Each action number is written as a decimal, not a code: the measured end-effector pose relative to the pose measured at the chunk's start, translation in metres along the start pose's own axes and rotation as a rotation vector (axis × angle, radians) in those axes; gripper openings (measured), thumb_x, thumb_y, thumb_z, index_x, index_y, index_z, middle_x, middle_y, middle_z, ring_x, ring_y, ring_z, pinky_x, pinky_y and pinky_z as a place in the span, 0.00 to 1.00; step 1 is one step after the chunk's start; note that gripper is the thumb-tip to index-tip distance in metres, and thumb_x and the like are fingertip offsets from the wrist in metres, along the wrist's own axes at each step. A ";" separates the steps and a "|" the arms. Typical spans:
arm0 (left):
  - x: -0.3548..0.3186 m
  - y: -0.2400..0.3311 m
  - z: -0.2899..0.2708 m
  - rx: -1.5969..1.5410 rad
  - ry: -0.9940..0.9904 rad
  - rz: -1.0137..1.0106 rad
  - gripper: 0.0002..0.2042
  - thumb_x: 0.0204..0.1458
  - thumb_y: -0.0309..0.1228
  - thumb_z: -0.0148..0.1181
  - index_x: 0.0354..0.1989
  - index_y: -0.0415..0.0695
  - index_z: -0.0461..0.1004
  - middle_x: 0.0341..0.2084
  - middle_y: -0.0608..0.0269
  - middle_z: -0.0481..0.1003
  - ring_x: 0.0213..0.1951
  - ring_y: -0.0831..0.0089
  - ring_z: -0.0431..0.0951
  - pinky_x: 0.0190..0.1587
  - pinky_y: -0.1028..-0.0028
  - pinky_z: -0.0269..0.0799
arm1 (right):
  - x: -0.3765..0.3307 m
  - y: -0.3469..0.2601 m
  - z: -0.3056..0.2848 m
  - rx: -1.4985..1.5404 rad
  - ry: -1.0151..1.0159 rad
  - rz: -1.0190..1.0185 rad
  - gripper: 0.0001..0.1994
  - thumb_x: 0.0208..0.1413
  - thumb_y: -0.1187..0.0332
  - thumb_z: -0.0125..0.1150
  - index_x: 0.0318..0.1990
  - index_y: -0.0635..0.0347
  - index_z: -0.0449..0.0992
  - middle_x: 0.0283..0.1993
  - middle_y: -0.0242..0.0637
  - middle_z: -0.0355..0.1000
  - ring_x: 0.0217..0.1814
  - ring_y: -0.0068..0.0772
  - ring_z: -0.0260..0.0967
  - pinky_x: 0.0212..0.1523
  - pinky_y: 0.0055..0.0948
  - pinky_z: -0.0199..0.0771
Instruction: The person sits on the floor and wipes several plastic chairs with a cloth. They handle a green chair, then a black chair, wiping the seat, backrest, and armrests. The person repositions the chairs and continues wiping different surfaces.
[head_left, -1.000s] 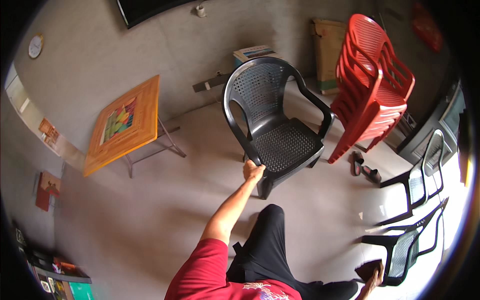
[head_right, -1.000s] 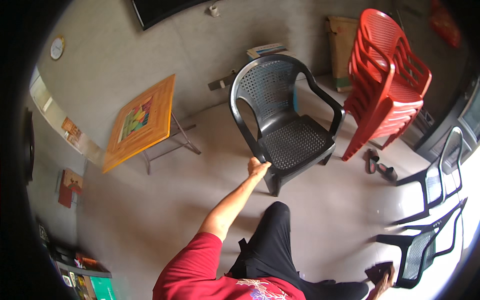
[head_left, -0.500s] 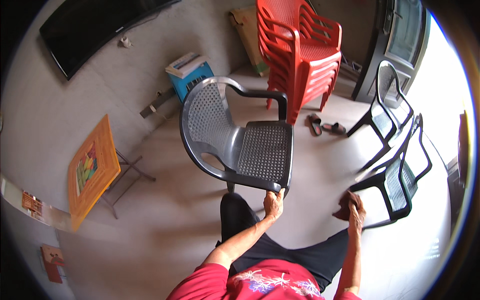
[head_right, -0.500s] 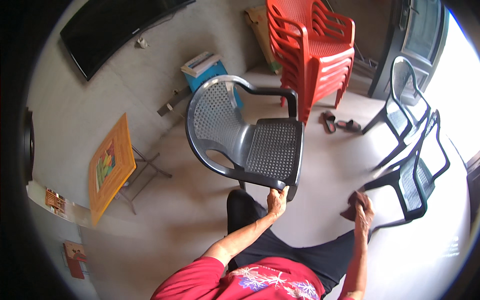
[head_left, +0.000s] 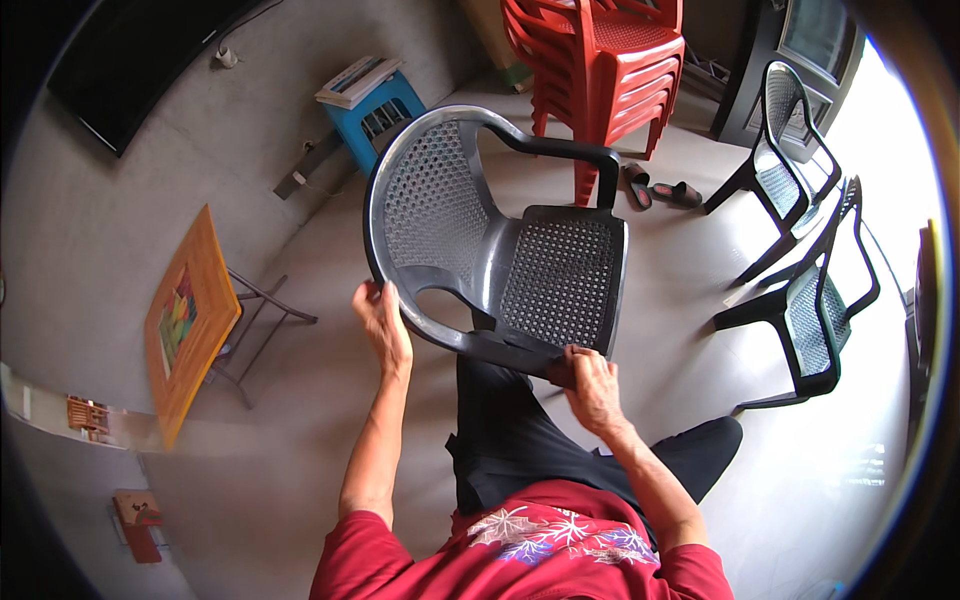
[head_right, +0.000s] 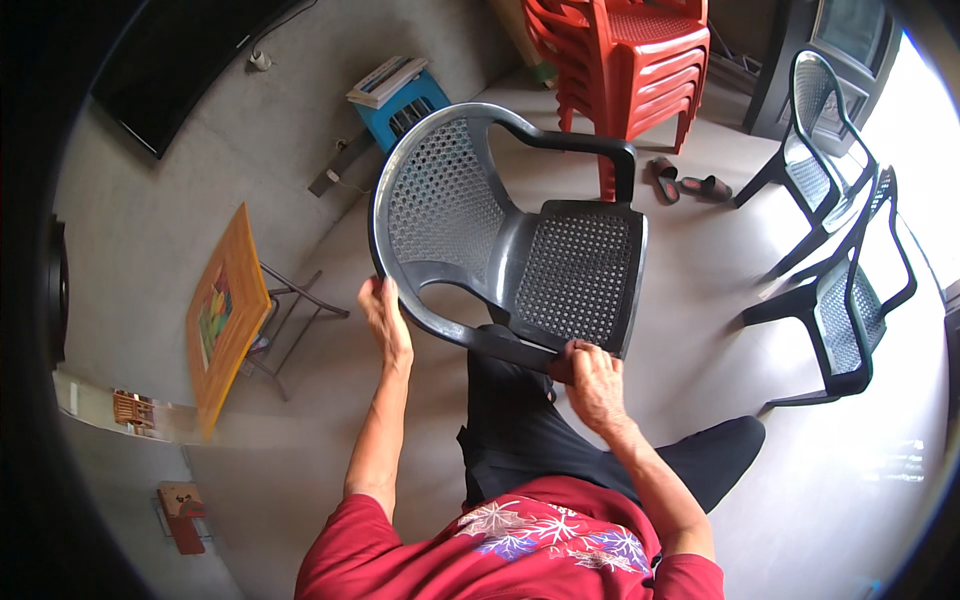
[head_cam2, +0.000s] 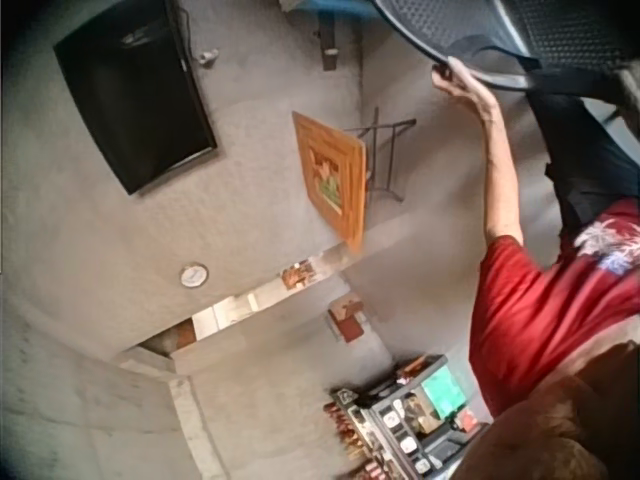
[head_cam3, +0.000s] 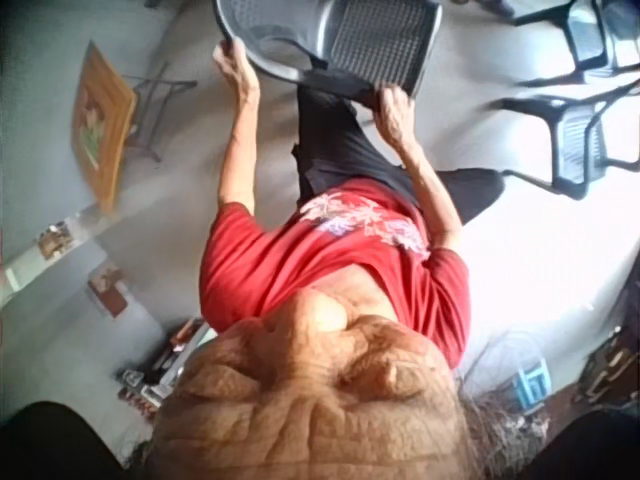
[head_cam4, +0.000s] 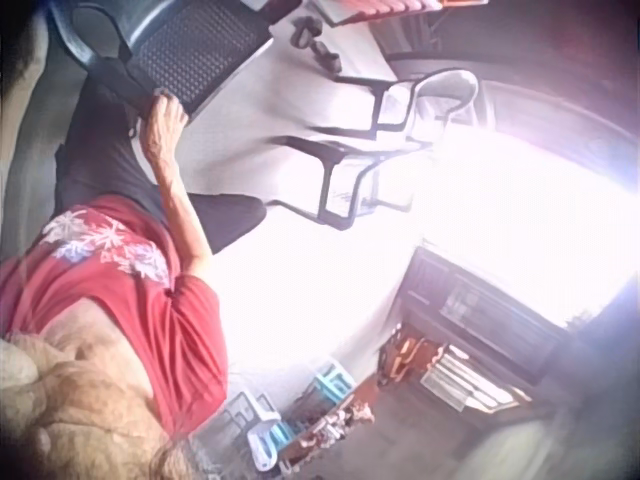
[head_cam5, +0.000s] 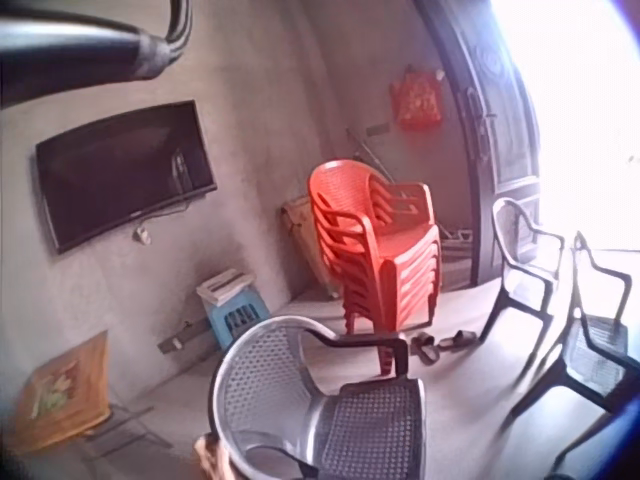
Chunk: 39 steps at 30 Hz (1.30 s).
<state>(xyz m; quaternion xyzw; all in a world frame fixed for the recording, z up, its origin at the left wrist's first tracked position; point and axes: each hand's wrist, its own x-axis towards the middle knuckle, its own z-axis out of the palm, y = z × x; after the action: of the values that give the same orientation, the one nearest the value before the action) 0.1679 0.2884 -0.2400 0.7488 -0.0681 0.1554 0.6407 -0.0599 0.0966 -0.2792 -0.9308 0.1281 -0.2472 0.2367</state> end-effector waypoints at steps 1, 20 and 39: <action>0.018 -0.007 0.004 -0.047 -0.088 -0.090 0.24 0.56 0.46 0.51 0.49 0.36 0.63 0.41 0.57 0.67 0.40 0.69 0.68 0.42 0.72 0.67 | 0.004 -0.008 0.011 -0.067 -0.026 -0.004 0.18 0.43 0.74 0.61 0.45 0.61 0.69 0.46 0.39 0.68 0.50 0.41 0.65 0.45 0.39 0.60; 0.018 -0.045 0.027 -0.081 -0.113 0.025 0.16 0.58 0.41 0.46 0.40 0.36 0.66 0.32 0.61 0.70 0.33 0.68 0.73 0.36 0.71 0.69 | 0.184 -0.165 0.113 0.610 0.015 -0.390 0.24 0.53 0.61 0.53 0.57 0.60 0.61 0.60 0.47 0.51 0.63 0.53 0.47 0.62 0.48 0.47; 0.012 -0.004 0.026 -0.152 -0.033 -0.272 0.10 0.49 0.26 0.62 0.30 0.34 0.67 0.18 0.63 0.71 0.13 0.77 0.70 0.15 0.77 0.67 | 0.433 -0.031 0.166 0.331 0.358 0.326 0.28 0.61 0.49 0.39 0.64 0.53 0.52 0.69 0.44 0.44 0.70 0.51 0.38 0.64 0.53 0.44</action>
<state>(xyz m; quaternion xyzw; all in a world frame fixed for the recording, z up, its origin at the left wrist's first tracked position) 0.1837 0.2646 -0.2432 0.7030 0.0118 0.0492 0.7094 0.3958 0.0314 -0.2180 -0.7882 0.2738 -0.3837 0.3956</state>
